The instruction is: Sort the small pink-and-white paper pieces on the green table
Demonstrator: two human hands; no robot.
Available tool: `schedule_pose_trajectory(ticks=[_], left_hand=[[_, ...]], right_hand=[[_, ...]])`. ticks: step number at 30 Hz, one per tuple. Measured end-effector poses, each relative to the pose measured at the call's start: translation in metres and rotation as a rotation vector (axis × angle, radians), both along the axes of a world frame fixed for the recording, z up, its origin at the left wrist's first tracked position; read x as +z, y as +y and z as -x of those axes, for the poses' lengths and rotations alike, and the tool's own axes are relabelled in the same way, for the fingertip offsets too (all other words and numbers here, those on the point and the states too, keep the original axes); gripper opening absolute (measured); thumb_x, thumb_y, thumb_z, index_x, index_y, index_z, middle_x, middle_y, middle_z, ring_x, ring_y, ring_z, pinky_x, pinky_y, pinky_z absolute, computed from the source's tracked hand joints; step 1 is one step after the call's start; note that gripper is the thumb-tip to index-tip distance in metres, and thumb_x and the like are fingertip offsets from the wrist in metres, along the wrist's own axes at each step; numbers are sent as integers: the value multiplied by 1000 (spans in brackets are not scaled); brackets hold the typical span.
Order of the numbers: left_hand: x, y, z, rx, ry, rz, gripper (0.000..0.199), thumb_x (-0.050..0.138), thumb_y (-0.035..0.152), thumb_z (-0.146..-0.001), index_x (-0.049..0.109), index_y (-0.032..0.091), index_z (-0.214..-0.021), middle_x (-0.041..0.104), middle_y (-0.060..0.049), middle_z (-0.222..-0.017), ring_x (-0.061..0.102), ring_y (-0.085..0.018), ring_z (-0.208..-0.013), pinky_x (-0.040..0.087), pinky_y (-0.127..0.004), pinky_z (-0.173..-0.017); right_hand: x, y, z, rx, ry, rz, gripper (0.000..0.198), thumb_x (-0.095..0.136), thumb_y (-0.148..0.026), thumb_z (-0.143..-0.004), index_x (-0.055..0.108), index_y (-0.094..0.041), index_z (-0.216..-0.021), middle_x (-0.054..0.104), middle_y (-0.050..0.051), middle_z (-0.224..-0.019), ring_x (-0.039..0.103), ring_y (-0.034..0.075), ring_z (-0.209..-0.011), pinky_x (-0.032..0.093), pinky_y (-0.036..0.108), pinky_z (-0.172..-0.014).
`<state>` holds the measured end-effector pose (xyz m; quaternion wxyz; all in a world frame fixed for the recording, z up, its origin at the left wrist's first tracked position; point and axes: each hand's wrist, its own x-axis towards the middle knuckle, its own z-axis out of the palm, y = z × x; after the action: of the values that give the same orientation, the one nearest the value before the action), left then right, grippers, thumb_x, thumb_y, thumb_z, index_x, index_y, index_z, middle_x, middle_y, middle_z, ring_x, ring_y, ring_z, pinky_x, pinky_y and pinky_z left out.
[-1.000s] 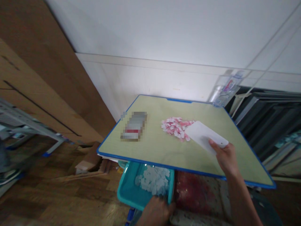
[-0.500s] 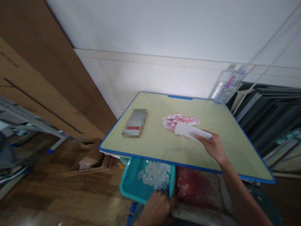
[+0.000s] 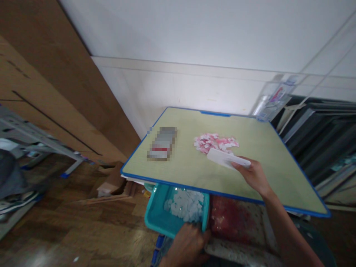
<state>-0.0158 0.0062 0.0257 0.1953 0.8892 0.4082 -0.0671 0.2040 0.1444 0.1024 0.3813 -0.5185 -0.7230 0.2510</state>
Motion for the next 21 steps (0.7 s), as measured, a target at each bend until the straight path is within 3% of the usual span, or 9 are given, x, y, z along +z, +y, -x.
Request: schedule_pose_trajectory(ticks=[8,13,18,21], left_hand=[[0,0,1,-4,-12,15,27,54,36,-75,54,17,-93,60,-10,-79,56,-26,-69,44,-34,-60],[-1,0,1,-14,-10,-20,25,53,37,-75,54,18,-92,60,-9,-75,56,-27,-66,44,-36,-57],[-1,-1,0,-16,0,-35,27,53,38,-75,53,18,-94,60,-9,-76,56,-27,-67,44,-36,-58],[-1,0,-1,-12,-3,-32,26,52,37,-75,53,18,-94,60,-9,-77,56,-27,-67,44,-36,-58]], right_hand=[[-15,19,2,61,23,88,29,54,-37,-72,67,-11,-75,61,1,-58,50,13,-48,39,23,-43],[-12,35,3,215,44,164,25,58,-35,-69,68,-13,-72,64,0,-61,55,13,-50,41,22,-45],[-3,40,6,478,97,251,27,61,-29,-67,67,-16,-90,69,6,-88,62,20,-78,48,31,-70],[0,39,4,573,86,277,28,61,-30,-67,67,-17,-90,68,8,-92,62,22,-83,47,33,-74]])
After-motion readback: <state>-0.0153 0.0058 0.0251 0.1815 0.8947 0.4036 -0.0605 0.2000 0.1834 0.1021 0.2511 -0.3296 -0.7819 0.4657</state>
